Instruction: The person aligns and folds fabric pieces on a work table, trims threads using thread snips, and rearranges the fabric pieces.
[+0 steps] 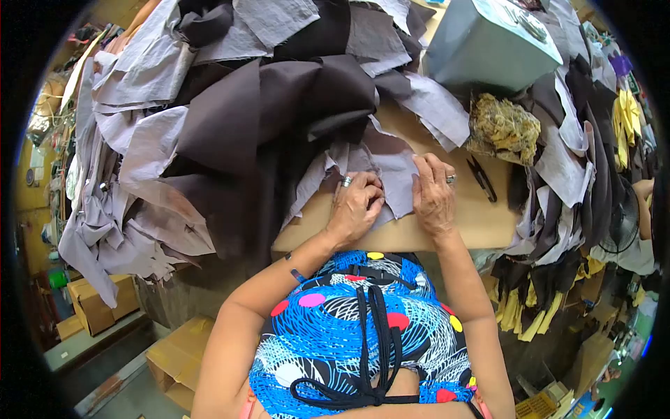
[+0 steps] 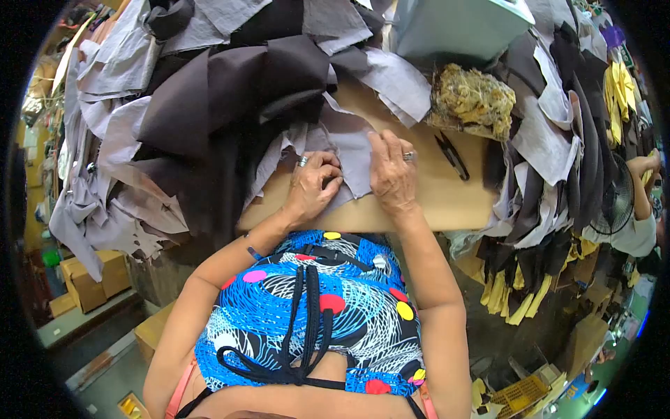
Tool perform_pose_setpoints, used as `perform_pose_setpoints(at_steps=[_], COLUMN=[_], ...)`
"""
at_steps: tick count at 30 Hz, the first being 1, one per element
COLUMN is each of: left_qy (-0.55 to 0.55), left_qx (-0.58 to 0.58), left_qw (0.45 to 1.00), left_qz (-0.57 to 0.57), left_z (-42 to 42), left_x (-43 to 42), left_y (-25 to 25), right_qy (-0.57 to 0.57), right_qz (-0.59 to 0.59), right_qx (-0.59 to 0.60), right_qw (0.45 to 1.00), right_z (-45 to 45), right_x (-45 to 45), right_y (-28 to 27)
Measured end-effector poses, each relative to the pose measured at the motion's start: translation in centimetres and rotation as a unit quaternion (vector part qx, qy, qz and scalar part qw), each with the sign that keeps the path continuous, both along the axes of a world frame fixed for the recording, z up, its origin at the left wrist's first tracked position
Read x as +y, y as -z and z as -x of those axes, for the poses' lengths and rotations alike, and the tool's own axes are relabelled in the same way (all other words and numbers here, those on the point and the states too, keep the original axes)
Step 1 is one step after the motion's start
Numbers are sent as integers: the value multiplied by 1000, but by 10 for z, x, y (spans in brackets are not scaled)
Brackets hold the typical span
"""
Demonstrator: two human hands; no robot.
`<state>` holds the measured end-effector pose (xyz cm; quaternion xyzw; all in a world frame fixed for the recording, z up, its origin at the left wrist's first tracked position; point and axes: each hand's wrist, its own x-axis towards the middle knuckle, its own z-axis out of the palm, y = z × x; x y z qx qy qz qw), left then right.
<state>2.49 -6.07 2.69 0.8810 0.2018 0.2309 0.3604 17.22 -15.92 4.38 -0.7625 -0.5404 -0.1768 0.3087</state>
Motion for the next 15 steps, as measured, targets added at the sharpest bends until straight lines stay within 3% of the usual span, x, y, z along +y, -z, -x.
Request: perform_pose_setpoints(at_steps=[3,4,10,15], left_qy=[9,7,11,3], left_qx=[5,4,5,3], left_qw=[1000,1000,1000,1000], left_qz=[-3,-3,5,8], left_z=[0,1,2,1], left_x=[1,0,1,0], left_y=[3,1,1,1], right_qy=[-99,-112,-120,-133], right_qz=[10,17,78,115], right_qx=[289,334,395,368], right_qw=[952,936,907,913], right_z=[17,21,21,18], right_x=[-8,-10,-14,-16], right_y=[2,4,8,11])
